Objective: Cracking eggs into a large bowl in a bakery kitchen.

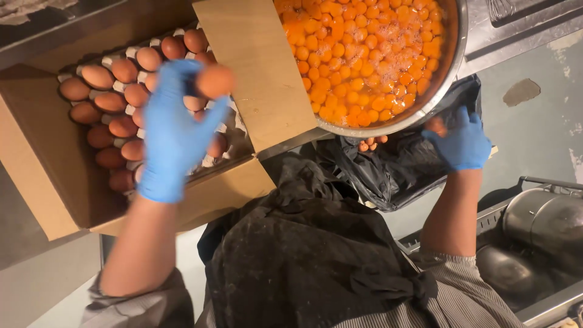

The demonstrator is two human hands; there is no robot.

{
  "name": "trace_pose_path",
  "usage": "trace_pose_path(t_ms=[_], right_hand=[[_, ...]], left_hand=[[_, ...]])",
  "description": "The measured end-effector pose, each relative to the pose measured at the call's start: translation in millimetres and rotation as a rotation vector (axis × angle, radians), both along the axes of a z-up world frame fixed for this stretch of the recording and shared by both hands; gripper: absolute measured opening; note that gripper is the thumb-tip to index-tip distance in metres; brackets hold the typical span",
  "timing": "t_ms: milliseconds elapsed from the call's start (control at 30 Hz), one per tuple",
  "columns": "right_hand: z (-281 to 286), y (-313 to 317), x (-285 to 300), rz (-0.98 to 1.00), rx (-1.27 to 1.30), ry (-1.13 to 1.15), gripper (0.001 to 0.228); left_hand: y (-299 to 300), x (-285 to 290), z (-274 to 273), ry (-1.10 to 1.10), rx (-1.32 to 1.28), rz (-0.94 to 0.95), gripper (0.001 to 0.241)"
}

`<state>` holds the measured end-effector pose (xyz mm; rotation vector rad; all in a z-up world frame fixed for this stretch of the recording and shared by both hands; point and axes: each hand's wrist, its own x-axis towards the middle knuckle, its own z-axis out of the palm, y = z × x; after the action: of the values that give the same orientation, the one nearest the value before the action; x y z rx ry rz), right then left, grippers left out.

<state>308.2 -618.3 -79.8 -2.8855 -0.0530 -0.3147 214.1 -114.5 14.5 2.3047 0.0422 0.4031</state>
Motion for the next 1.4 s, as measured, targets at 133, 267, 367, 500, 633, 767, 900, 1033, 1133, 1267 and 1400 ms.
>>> trace_pose_path(t_ms=[133,267,367,500,633,767,900,1033,1133,1267,1400], right_hand=[[51.5,82.8,-23.2,0.215,-0.014,-0.061,0.072],[65.4,150.5,-51.2,0.588,0.229,-0.314,0.074],[28.3,143.0,-41.7,0.533,0.402,-0.185,0.054],[-16.0,93.2,-11.7,0.367,0.406,-0.139,0.041],[-70.7,38.7,1.1,0.277,0.237,-0.099,0.037],[-39.6,60.7,6.8,0.274,0.362,-0.154,0.038],[-31.4,78.6,36.2,0.231,0.399,-0.154,0.035],[-33.8,90.4,60.5,0.295,0.229,-0.147,0.033],[-30.1,94.9,72.5,0.323,0.103,-0.139,0.036],[-8.4,92.3,77.7,0.345,0.027,-0.170,0.042],[-14.1,31.0,73.4,0.285,0.150,-0.240,0.042]], left_hand=[[-73.8,9.2,7.4,-0.042,-0.131,-0.183,0.044],[-139.9,26.6,-3.2,0.061,-0.112,-0.478,0.046],[-144.3,32.5,-16.7,0.190,-0.076,-0.491,0.040],[-73.6,45.0,-12.1,0.011,-0.071,-0.330,0.032],[9.0,53.3,-17.7,-0.054,0.082,-0.014,0.020],[77.6,76.0,-95.9,0.072,0.419,0.067,0.019],[75.8,94.4,-142.0,0.094,0.789,0.042,0.050],[67.2,94.9,-144.8,0.181,1.002,0.053,0.058],[67.8,93.3,-147.5,0.121,1.006,0.046,0.055],[72.9,94.7,-155.9,0.102,1.004,0.044,0.051],[84.3,86.3,-141.3,0.173,1.054,0.052,0.053]])
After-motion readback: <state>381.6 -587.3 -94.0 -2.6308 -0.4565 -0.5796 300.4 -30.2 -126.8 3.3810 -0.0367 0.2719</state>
